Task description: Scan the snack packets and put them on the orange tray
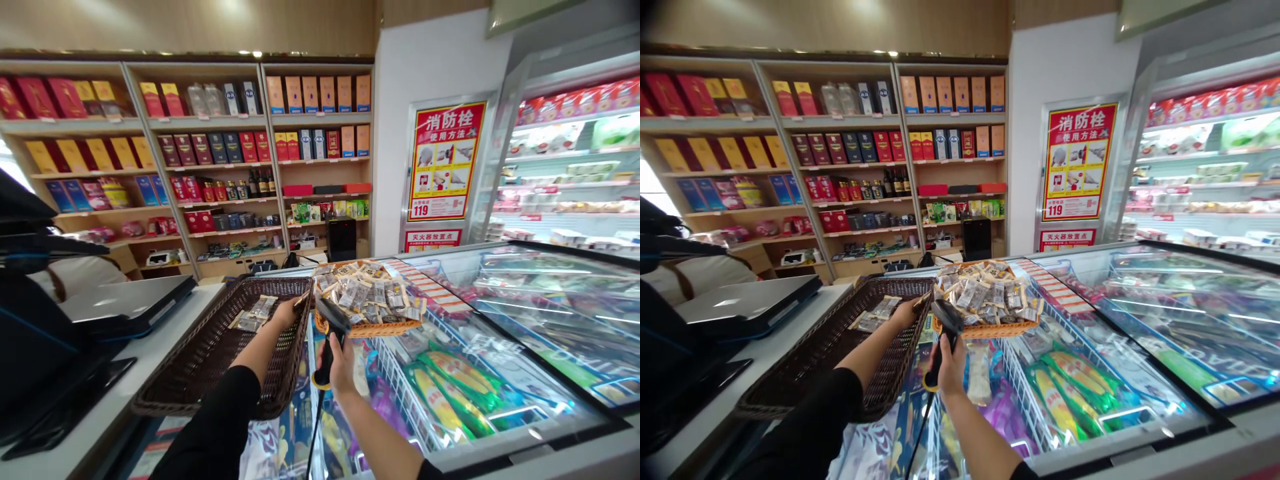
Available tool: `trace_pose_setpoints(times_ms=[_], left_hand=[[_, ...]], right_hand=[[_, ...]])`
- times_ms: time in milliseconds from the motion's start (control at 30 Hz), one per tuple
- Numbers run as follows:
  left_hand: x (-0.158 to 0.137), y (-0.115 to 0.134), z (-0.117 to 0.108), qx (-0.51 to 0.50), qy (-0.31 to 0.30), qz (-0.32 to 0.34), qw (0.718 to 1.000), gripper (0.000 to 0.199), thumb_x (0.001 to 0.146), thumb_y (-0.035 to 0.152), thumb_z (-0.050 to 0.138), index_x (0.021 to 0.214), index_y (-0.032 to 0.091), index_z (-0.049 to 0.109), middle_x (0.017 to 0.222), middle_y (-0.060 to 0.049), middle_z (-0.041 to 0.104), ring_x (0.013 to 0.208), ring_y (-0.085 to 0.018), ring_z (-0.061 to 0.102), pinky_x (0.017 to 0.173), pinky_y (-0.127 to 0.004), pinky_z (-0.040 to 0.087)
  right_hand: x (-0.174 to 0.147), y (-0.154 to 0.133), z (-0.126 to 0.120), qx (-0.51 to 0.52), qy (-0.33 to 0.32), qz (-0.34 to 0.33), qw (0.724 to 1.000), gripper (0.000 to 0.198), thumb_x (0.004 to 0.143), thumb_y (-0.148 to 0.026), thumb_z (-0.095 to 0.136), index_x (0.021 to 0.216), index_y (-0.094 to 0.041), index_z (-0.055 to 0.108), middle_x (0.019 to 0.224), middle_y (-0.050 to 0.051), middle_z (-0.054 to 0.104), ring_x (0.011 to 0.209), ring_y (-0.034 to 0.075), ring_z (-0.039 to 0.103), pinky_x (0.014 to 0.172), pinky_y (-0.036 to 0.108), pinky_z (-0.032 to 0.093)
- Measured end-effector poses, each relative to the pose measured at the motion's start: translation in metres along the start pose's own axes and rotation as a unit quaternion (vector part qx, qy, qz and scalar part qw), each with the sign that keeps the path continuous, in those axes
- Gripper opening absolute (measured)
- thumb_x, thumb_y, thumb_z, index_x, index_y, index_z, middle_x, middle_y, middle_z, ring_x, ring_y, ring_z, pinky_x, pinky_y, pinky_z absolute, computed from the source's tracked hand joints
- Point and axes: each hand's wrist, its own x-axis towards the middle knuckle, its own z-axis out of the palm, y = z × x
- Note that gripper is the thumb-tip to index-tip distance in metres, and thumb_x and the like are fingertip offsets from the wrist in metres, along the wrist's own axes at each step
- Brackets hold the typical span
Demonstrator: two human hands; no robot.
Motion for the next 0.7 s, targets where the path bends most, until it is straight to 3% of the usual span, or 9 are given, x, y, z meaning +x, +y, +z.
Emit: trace_pose_setpoints(times_ms=[167, 300, 400, 533, 700], left_hand=[[-0.002, -0.004, -0.011, -0.04, 0.026, -0.06, 0.997, 0.021, 0.073, 0.016, 0.064, 0.093, 0.016, 0.072, 0.092, -0.007, 0.074, 0.093, -0.024, 0.067, 0.083, -0.03, 0.049], [-0.015, 0.0, -0.036, -0.092, 0.069, -0.128, 0.985, 0.025, 0.068, 0.03, 0.073, 0.087, 0.015, 0.071, 0.079, -0.006, 0.073, 0.079, -0.021, 0.067, 0.069, -0.026, 0.05], [-0.04, 0.003, -0.048, -0.181, 0.048, -0.13, 0.974, 0.029, 0.063, 0.036, 0.076, 0.083, 0.015, 0.071, 0.066, -0.003, 0.069, 0.06, -0.016, 0.062, 0.055, -0.023, 0.047], [-0.086, 0.006, -0.053, -0.3, 0.056, -0.129, 0.943, 0.037, 0.059, 0.043, 0.078, 0.081, 0.014, 0.07, 0.057, 0.002, 0.06, 0.048, -0.009, 0.051, 0.047, -0.02, 0.042], [-0.119, 0.012, -0.052, -0.414, 0.101, -0.184, 0.886, 0.033, 0.061, 0.039, 0.079, 0.079, 0.015, 0.065, 0.051, 0.007, 0.05, 0.045, -0.007, 0.047, 0.052, -0.023, 0.051]], right_hand=[[0.001, 0.004, 0.002, -0.021, -0.004, -0.012, 1.0, 0.036, 0.081, -0.056, 0.058, 0.077, -0.023, 0.045, 0.051, -0.006, 0.053, 0.032, 0.01, 0.045, 0.032, 0.023, 0.036], [-0.002, 0.002, 0.001, -0.058, -0.025, -0.024, 0.998, 0.035, 0.084, -0.056, 0.055, 0.077, -0.022, 0.044, 0.052, -0.006, 0.053, 0.033, 0.01, 0.046, 0.033, 0.023, 0.037], [-0.006, -0.004, 0.0, -0.091, -0.043, -0.042, 0.994, 0.036, 0.084, -0.056, 0.054, 0.076, -0.022, 0.044, 0.052, -0.006, 0.053, 0.033, 0.01, 0.047, 0.034, 0.022, 0.037], [-0.014, -0.014, -0.003, -0.159, -0.085, -0.069, 0.981, 0.034, 0.086, -0.054, 0.052, 0.076, -0.022, 0.044, 0.047, -0.008, 0.049, 0.033, 0.01, 0.046, 0.036, 0.022, 0.037], [-0.026, -0.024, -0.01, -0.259, -0.154, -0.053, 0.952, 0.029, 0.087, -0.05, 0.051, 0.082, -0.021, 0.049, 0.047, -0.007, 0.049, 0.032, 0.011, 0.045, 0.036, 0.023, 0.037]])
